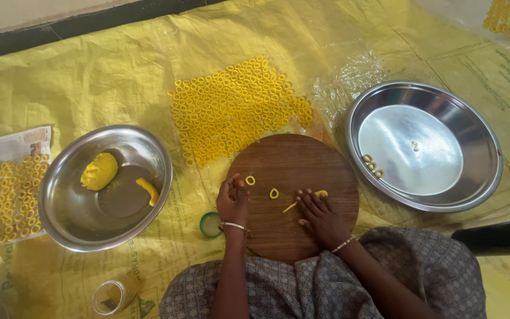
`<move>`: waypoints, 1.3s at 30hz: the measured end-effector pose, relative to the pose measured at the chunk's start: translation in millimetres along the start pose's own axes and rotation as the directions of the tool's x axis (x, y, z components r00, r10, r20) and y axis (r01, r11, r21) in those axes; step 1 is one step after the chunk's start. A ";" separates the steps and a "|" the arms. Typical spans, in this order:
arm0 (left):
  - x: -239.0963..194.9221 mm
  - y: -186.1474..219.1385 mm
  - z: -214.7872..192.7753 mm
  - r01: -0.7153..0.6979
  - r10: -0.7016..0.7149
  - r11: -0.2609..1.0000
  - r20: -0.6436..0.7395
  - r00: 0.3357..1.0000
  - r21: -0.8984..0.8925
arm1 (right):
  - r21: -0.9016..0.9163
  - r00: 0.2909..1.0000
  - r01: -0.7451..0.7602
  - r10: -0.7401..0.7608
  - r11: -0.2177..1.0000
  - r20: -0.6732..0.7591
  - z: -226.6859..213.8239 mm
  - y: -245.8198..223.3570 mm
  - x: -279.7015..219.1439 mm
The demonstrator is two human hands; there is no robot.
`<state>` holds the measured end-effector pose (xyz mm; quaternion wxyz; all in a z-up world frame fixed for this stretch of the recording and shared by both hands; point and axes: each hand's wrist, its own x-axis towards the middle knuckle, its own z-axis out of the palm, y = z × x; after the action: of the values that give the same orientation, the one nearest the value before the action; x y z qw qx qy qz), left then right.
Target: The person rolls yellow dough into thin ropes on a wooden board, then cuts and shapes them into small rings. The finished rings are placed into a metal tray. The process is repeated continuously.
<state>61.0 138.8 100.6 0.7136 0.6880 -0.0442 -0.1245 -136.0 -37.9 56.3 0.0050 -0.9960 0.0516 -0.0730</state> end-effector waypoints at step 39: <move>5.7 -31.4 5.4 0.105 -0.104 0.994 0.037 0.994 -0.014 | -0.024 0.984 -0.103 0.098 0.994 -0.151 15.3 -4.0 -18.7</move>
<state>61.5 131.5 69.1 0.7107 0.6812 -0.0202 -0.1747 -151.7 -31.9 38.5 -0.0111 -0.9838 0.1031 -0.1464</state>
